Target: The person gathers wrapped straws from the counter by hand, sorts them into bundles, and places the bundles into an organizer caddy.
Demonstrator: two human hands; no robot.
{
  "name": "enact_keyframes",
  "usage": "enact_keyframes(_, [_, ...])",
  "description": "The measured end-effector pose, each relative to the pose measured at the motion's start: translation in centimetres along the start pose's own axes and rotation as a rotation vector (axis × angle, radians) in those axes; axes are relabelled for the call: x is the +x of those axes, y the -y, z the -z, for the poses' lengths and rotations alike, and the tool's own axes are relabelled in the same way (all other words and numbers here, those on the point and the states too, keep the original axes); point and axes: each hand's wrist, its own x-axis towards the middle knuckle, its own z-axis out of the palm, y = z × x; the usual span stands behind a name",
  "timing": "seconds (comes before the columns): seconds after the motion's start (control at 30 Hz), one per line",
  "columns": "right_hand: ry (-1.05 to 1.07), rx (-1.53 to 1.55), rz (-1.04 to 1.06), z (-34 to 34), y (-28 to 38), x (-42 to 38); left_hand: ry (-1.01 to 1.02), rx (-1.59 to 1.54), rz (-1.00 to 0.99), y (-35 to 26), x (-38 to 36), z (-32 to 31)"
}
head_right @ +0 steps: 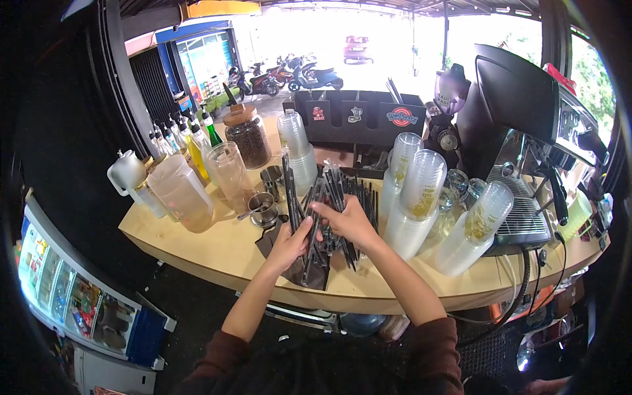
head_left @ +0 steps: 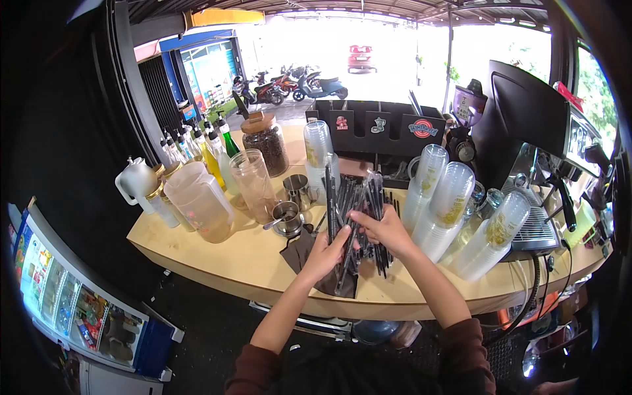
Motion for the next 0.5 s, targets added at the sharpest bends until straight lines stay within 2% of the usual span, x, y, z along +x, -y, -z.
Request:
enact_keyframes(0.07, [-0.013,-0.001,0.023,0.2,0.0,0.2,0.078,0.048,0.029,0.1,0.2,0.2])
enact_keyframes(0.13, [-0.297,-0.092,0.229,0.0,0.2,0.4,0.013,0.076,-0.032,-0.1,0.3,-0.1])
enact_keyframes(0.17, [-0.299,-0.092,0.230,0.0,0.3,0.6,0.015,0.077,-0.032,-0.1,0.2,0.0])
enact_keyframes(0.23, [-0.190,0.183,0.267,0.1,0.4,0.9,0.140,0.072,0.020,0.2,0.1,0.4])
enact_keyframes(0.27, [-0.084,0.135,0.290,0.5,0.5,0.9,0.176,0.040,0.028,0.6,0.2,0.6])
enact_keyframes(0.3, [-0.085,0.135,0.291,0.5,0.4,0.8,0.177,0.040,0.028,1.0,0.2,0.6])
enact_keyframes(0.37, [-0.061,0.234,0.133,0.1,0.7,0.3,0.291,-0.099,0.072,1.4,0.2,0.5])
enact_keyframes(0.43, [-0.043,0.255,0.123,-0.4,1.2,0.0,0.306,-0.096,0.086,1.4,0.2,0.2])
enact_keyframes(0.5, [0.035,0.113,0.089,-0.5,1.1,0.1,0.318,-0.093,0.100,1.6,0.2,0.1])
